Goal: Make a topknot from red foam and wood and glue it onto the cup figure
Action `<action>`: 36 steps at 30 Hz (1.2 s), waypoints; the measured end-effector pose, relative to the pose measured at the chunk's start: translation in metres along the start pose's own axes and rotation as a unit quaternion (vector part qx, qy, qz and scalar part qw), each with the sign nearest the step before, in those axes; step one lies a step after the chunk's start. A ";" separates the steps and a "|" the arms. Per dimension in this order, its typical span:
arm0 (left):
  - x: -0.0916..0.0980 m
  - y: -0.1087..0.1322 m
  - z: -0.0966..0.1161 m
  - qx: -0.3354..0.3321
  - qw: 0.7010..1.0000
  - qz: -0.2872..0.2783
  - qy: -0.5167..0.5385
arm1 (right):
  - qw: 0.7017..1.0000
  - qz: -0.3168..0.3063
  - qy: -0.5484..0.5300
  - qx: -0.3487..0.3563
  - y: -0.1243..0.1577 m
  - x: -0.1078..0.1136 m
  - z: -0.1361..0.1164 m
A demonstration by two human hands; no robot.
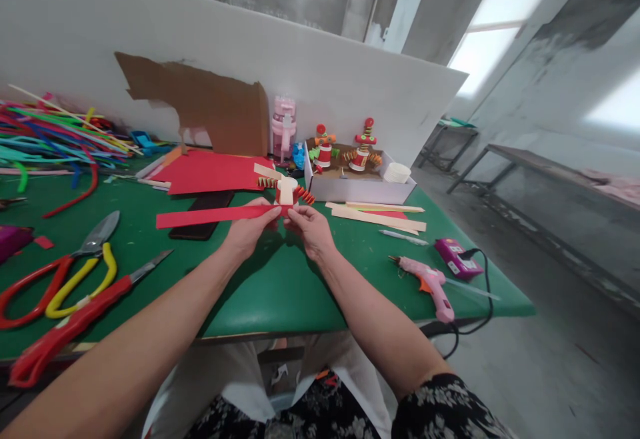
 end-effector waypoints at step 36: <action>-0.002 0.000 -0.011 0.088 0.995 0.009 0.042 | 0.999 -0.021 0.043 0.008 0.000 0.001 -0.005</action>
Point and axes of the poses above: each hand's wrist, its own y-axis away from the middle knuckle, its own x-axis out of the back of the hand, z = x × y, the point moved 7 cm from there along -y, towards the middle knuckle, and after that the axes turned 5 degrees about x, right-handed, at the moved point
